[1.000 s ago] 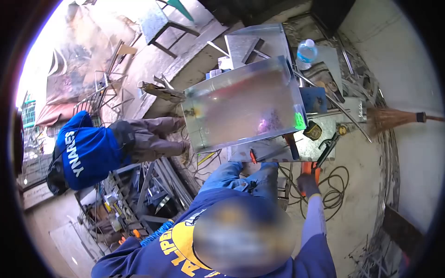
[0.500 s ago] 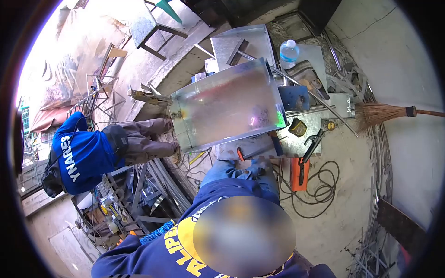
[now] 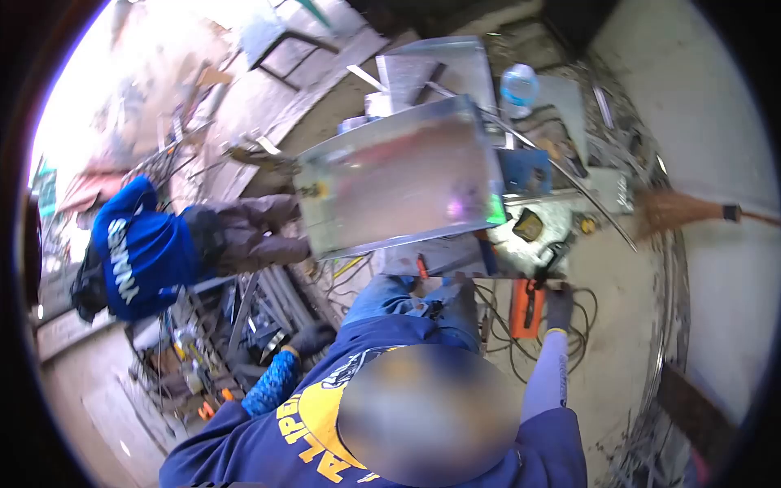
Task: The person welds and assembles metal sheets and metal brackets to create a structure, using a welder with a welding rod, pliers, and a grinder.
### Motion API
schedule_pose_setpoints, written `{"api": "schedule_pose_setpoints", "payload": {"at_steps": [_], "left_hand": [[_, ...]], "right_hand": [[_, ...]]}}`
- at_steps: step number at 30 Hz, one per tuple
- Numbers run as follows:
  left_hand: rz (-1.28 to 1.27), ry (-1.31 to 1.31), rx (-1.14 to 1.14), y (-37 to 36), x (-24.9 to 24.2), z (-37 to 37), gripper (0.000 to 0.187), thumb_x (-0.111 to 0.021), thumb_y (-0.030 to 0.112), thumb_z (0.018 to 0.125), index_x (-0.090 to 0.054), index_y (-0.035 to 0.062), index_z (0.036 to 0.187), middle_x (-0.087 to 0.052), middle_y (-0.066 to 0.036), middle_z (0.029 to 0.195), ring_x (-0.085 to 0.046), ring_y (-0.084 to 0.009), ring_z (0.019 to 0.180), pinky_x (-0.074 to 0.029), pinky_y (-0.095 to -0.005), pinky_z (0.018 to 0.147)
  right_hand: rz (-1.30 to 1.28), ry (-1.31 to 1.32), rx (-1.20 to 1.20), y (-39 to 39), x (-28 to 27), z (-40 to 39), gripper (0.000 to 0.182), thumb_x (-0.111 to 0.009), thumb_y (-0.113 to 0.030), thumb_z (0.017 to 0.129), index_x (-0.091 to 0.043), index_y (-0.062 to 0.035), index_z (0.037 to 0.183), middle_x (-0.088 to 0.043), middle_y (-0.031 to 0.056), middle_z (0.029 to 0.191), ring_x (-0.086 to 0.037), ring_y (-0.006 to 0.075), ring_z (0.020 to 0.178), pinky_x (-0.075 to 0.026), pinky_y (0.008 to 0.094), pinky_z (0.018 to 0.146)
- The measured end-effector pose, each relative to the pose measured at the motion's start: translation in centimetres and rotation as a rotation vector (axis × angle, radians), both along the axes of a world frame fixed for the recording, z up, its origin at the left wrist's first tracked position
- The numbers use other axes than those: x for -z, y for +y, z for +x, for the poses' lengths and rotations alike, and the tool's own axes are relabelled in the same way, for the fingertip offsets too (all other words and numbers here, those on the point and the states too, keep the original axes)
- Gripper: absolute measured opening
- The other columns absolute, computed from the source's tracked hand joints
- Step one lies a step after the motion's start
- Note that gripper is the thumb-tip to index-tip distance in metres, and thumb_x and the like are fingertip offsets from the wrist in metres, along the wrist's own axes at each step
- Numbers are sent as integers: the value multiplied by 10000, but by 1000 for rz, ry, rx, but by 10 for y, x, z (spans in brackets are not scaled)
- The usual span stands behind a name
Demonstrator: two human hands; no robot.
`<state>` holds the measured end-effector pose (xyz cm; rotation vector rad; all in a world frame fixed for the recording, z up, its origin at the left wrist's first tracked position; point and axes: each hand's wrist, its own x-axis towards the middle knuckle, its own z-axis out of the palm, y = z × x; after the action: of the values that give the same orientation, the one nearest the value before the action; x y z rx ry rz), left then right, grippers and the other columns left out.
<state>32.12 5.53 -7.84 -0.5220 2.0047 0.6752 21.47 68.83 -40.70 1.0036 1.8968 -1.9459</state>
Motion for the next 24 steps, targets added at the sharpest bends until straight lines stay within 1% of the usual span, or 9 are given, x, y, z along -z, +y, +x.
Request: {"api": "schedule_pose_setpoints", "payload": {"at_steps": [1,3,5,9,12,15,17,19,24], "left_hand": [[31,39,-288,6,-17,-27,334,-596,259,877,-683,9,1081,-721,-160,954,-686,-254,874,-515,-392,796],[4,133,-294,-7,-28,-58,301,-598,198,899,-659,-17,1101,-684,-85,963,-619,-161,882,-504,-314,798],[-57,309,-272,-9,-51,-87,324,-617,251,899,-678,-15,1075,-709,-139,975,-661,-223,919,-504,-356,853],[143,483,-549,-10,-92,-132,321,-641,212,912,-649,-11,1142,-661,-69,885,-594,-143,832,-494,-303,773],[245,527,-720,-10,-110,-159,313,-646,251,923,-658,-2,1107,-665,-67,919,-618,-176,867,-513,-332,794],[622,559,-1056,3,-126,-192,342,-634,299,935,-646,8,1114,-669,-84,991,-646,-235,898,-538,-394,818],[702,558,-1042,-10,-120,-212,448,-611,398,937,-615,17,1172,-672,-122,1076,-663,-288,947,-547,-458,866],[1064,441,-1194,-10,-127,-240,687,-540,550,932,-514,-18,1318,-613,-216,1228,-633,-349,1071,-476,-512,994],[1405,373,-1282,25,-121,-296,941,-467,705,882,-376,-70,1407,-411,-283,1423,-488,-379,1258,-337,-595,1095]], "right_hand": [[474,-16,-118,-24,-66,-43,533,-732,-319,817,-544,34,1169,-639,163,931,-610,274,829,-504,375,783],[743,-262,-133,-38,-69,-80,821,-822,-423,683,-511,88,1245,-650,239,1113,-629,336,1018,-469,406,929],[709,-346,-263,-57,-69,-100,807,-791,-414,702,-504,88,1264,-636,262,1154,-632,334,1064,-473,403,929],[655,-473,-196,-94,-99,-121,655,-757,-375,713,-584,82,1149,-670,249,1063,-669,331,970,-511,404,844],[539,-430,-193,-91,-90,-120,367,-704,-283,746,-639,59,861,-691,188,800,-686,289,706,-536,407,626],[325,-281,-28,-87,-76,-111,330,-675,-211,790,-609,73,944,-673,159,800,-656,243,666,-529,384,586],[352,-288,146,-88,-78,-107,359,-662,-172,818,-556,90,1039,-651,145,830,-618,203,633,-521,362,560],[322,-205,143,-71,-67,-92,435,-693,-214,821,-512,91,1074,-643,168,917,-627,197,672,-530,362,573],[86,-182,333,-61,-114,-51,260,-642,-108,793,-488,34,947,-571,120,741,-599,214,588,-544,381,510]]}}
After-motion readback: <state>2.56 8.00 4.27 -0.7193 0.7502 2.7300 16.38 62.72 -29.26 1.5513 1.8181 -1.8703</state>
